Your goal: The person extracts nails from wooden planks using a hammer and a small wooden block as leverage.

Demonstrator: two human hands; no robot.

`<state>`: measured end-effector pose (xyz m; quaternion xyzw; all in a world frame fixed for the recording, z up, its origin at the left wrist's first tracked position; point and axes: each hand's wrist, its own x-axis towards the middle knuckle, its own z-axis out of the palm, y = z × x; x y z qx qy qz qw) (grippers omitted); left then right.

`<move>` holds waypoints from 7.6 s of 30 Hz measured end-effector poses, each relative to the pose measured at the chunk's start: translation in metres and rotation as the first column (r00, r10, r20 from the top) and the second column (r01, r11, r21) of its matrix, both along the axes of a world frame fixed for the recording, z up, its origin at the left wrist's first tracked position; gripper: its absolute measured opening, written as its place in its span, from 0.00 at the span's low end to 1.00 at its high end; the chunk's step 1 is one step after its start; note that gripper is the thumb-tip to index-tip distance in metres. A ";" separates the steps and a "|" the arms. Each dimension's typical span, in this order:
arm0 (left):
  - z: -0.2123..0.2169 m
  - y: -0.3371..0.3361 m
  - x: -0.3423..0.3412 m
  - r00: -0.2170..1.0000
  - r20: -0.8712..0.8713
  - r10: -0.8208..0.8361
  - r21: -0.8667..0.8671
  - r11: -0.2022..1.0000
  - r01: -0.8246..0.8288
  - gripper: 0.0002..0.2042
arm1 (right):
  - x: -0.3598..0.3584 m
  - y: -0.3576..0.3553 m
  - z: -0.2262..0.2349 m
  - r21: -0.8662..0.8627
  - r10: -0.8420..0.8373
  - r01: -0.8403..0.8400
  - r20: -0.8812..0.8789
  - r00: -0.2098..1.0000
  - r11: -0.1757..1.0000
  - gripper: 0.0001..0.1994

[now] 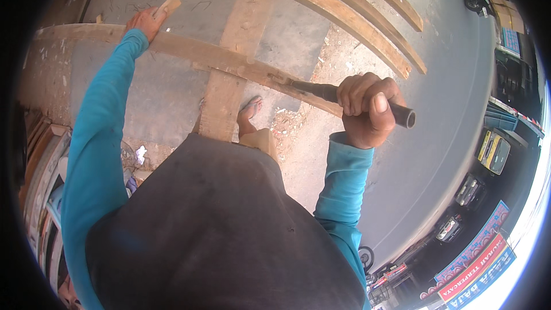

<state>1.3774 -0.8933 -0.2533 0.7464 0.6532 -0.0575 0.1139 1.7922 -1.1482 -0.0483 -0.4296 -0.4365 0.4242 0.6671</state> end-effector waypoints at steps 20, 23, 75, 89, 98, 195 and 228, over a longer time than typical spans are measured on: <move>0.001 -0.018 0.030 1.000 0.009 0.010 -0.080 0.997 -0.009 0.31 | -0.011 -0.017 -0.001 -0.127 -0.465 0.473 0.090 0.881 0.872 0.17; -0.001 -0.006 0.030 1.000 0.021 0.012 0.005 1.000 -0.012 0.31 | -0.016 0.015 -0.003 -0.084 -0.446 0.471 0.213 0.869 0.878 0.19; 0.186 -0.106 0.154 0.926 0.285 -0.249 0.035 0.968 0.249 0.27 | 0.089 -0.176 -0.065 -0.678 -0.834 0.725 -0.465 -0.296 0.121 0.17; 0.183 -0.022 0.237 0.927 0.130 -0.352 -0.149 0.917 0.369 0.37 | 0.157 -0.117 -0.112 -0.750 -0.843 0.651 -0.423 -0.332 0.120 0.15; 0.203 -0.053 0.214 0.957 0.001 -0.288 -0.289 0.917 0.276 0.37 | 0.144 -0.130 -0.127 -0.873 -0.865 0.451 -0.364 -0.345 0.187 0.16; 0.016 -0.003 0.091 0.871 0.268 -0.412 0.126 0.911 0.392 0.34 | -0.139 0.144 -0.015 -0.081 -0.151 0.319 0.755 0.638 0.944 0.16; 0.124 0.125 -0.051 0.967 0.130 -0.218 0.067 0.975 0.210 0.21 | -0.191 0.233 0.041 -0.569 0.618 -0.360 0.362 0.698 0.740 0.16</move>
